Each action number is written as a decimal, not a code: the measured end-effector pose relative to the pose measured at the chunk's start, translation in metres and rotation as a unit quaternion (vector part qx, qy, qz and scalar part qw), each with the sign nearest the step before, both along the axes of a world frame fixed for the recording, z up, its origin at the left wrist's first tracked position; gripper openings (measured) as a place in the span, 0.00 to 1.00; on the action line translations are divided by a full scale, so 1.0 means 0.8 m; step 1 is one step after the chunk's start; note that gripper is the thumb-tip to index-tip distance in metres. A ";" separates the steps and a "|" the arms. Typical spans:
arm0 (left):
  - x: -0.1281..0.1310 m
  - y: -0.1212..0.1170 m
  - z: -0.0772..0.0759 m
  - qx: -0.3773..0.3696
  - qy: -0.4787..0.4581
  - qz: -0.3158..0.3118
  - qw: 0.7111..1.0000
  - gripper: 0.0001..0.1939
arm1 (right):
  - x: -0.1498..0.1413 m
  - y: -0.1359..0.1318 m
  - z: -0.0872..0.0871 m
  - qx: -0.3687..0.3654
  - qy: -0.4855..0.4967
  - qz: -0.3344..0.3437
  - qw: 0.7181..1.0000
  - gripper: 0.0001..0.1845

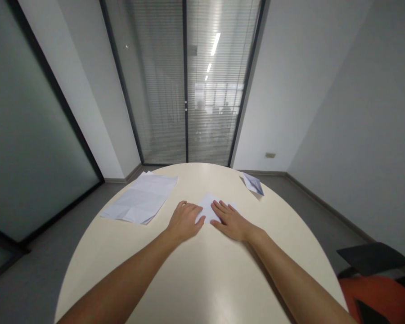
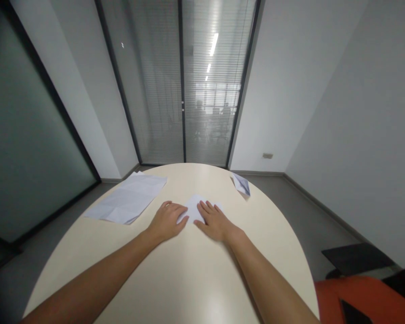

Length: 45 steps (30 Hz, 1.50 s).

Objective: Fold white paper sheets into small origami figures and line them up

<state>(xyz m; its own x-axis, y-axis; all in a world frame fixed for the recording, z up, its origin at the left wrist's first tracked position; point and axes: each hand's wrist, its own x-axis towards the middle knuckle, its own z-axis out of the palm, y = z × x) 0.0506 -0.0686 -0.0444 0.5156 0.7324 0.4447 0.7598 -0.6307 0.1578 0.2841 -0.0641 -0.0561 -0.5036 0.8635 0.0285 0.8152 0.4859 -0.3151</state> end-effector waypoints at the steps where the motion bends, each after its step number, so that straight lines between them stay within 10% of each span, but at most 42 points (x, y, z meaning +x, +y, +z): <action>1: 0.001 -0.003 0.001 -0.001 0.004 -0.021 1.000 0.13 | -0.001 0.000 -0.001 0.002 0.000 -0.003 1.000 0.39; 6: 0.003 -0.006 0.002 -0.029 0.018 -0.086 0.996 0.16 | 0.000 0.001 -0.003 0.007 -0.011 0.000 1.000 0.33; 22: -0.003 0.003 -0.009 -0.004 0.040 0.104 0.994 0.22 | -0.008 -0.008 0.030 0.089 0.083 0.161 0.980 0.28; 32: -0.009 0.013 -0.033 -0.055 0.018 0.061 0.996 0.24 | -0.017 -0.019 0.043 0.016 0.135 0.123 0.983 0.22; 45: -0.013 0.010 -0.013 -0.052 -0.015 -0.086 0.995 0.17 | 0.017 0.015 0.004 0.128 0.136 0.045 0.981 0.23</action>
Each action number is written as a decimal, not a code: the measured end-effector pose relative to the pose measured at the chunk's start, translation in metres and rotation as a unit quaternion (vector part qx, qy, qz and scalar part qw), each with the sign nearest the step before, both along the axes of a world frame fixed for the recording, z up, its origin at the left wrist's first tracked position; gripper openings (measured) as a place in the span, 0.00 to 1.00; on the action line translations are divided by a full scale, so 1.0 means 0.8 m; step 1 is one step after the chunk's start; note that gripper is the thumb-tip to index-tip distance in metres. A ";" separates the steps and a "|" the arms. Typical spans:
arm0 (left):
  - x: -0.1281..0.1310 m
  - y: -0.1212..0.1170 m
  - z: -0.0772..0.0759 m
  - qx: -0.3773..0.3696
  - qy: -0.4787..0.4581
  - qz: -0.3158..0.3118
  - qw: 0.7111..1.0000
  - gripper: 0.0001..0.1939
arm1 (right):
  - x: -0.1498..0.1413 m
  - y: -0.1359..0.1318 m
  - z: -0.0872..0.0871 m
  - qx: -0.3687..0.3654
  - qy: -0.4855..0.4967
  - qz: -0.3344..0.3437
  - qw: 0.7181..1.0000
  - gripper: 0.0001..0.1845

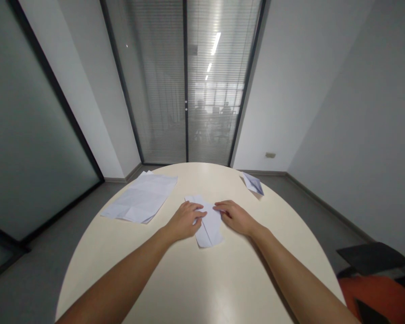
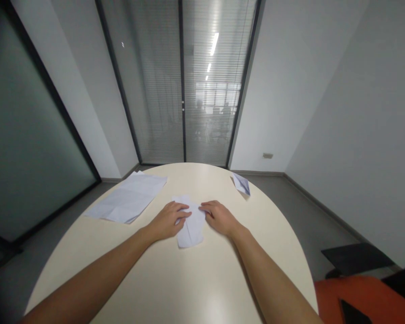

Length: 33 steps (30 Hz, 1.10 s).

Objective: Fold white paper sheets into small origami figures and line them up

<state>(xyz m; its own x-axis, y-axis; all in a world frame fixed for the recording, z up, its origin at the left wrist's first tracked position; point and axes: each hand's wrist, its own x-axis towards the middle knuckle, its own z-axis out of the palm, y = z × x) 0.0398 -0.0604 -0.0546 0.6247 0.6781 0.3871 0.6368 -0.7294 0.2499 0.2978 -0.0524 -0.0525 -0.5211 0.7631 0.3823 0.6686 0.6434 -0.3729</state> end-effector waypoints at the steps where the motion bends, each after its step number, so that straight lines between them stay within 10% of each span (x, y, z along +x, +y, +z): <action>1: 0.001 -0.002 0.002 0.003 0.003 0.006 1.000 0.16 | 0.000 0.000 0.000 -0.004 0.004 0.002 1.000 0.23; 33: 0.017 -0.024 0.013 0.016 0.076 0.063 0.995 0.16 | 0.001 -0.007 0.019 -0.023 0.037 0.066 0.997 0.12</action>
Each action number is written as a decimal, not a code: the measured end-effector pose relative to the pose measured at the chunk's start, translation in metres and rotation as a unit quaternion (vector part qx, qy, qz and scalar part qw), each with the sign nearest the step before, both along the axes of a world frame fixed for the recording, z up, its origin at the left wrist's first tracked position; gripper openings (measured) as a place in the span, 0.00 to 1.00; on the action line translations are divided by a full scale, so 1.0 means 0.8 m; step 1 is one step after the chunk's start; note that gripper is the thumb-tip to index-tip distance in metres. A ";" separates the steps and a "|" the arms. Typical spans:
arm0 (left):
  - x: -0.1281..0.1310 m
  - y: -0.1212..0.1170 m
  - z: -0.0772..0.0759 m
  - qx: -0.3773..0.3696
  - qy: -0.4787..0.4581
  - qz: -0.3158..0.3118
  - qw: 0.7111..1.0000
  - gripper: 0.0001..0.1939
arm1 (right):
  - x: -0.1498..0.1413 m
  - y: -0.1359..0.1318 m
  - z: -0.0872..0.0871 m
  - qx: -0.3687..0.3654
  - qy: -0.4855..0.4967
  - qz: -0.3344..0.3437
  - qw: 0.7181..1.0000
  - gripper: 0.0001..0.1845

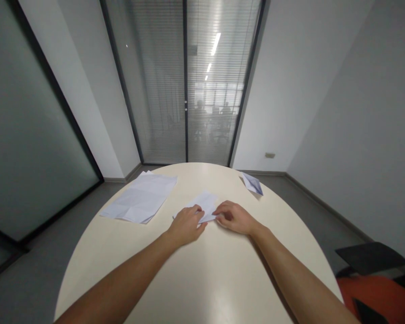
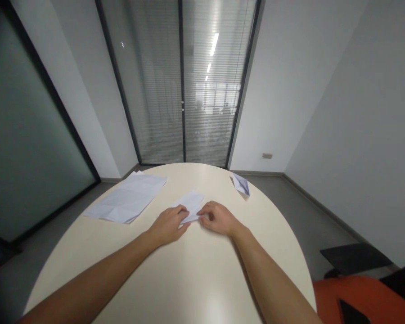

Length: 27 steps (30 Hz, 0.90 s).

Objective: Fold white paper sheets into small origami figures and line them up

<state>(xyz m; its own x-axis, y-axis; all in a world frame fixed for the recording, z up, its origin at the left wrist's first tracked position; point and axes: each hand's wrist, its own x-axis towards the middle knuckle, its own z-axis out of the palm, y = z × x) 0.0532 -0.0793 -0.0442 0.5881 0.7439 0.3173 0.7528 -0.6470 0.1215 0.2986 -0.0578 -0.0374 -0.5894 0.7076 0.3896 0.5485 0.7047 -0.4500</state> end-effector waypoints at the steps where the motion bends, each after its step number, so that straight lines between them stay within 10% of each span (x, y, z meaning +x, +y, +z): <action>1: 0.000 0.001 -0.001 -0.001 -0.004 -0.004 1.000 0.15 | 0.000 0.000 0.001 0.004 0.002 0.005 1.000 0.12; 6: -0.003 0.008 -0.006 -0.012 -0.051 -0.043 0.998 0.14 | 0.002 0.002 -0.004 0.039 -0.023 -0.002 0.999 0.29; 13: -0.002 0.013 -0.010 -0.015 -0.105 -0.079 0.991 0.13 | 0.008 0.012 -0.015 0.038 -0.076 -0.072 0.994 0.12; 27: -0.017 0.031 -0.014 -0.001 -0.194 0.046 0.980 0.09 | 0.012 0.014 -0.005 0.061 -0.060 -0.103 0.991 0.12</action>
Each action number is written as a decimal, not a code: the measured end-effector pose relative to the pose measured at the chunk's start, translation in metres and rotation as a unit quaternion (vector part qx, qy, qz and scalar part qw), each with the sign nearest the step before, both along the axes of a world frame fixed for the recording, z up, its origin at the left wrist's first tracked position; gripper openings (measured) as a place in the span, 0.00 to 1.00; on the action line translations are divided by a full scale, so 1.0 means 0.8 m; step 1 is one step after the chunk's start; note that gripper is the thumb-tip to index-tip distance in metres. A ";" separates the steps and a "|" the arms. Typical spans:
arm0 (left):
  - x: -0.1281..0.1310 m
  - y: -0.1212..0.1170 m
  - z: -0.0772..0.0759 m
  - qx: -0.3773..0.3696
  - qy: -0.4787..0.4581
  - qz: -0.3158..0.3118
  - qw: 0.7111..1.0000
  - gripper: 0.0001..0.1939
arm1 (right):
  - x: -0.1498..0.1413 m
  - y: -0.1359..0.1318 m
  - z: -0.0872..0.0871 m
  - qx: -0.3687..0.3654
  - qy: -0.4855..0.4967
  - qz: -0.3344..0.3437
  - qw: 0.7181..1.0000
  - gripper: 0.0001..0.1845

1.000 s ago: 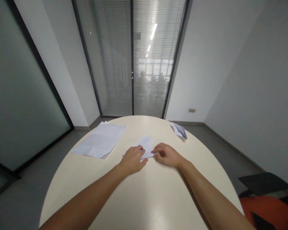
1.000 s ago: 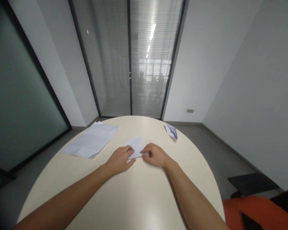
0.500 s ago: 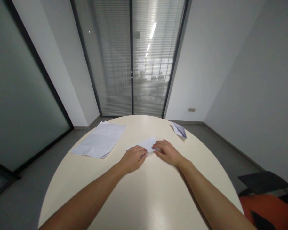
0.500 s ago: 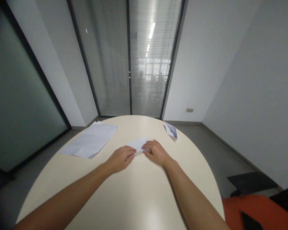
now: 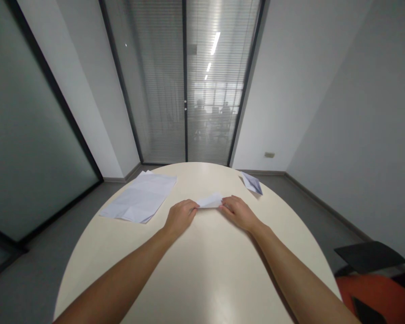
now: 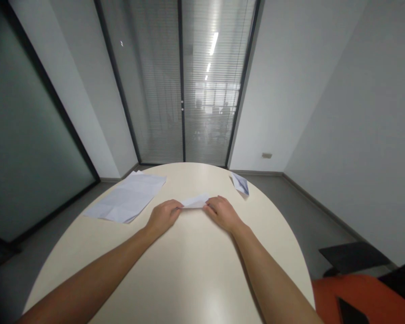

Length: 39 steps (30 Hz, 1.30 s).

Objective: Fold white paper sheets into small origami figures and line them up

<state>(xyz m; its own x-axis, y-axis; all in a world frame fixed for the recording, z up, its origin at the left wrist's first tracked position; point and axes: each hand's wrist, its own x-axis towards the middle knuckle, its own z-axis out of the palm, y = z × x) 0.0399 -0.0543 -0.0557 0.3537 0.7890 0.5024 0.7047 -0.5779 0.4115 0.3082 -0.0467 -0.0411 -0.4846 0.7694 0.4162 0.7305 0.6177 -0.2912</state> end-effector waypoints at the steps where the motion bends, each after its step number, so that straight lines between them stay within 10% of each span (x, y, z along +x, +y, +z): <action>1: -0.001 0.001 -0.001 -0.003 -0.018 -0.003 1.000 0.09 | 0.000 0.000 0.000 0.001 0.007 -0.001 1.000 0.12; 15: -0.007 0.014 -0.004 -0.031 -0.176 0.075 0.981 0.07 | 0.006 0.011 -0.013 -0.053 0.226 -0.105 0.967 0.15; 23: -0.005 0.010 -0.002 -0.054 -0.192 0.118 0.973 0.14 | 0.001 0.018 -0.013 -0.110 0.381 -0.121 0.910 0.34; 31: -0.003 0.006 -0.004 -0.052 0.016 0.150 0.987 0.10 | 0.013 0.020 -0.034 -0.121 0.241 -0.151 0.951 0.32; 39: 0.001 0.008 -0.016 -0.008 0.061 -0.037 0.997 0.26 | 0.012 0.016 -0.030 -0.090 0.125 -0.159 0.975 0.26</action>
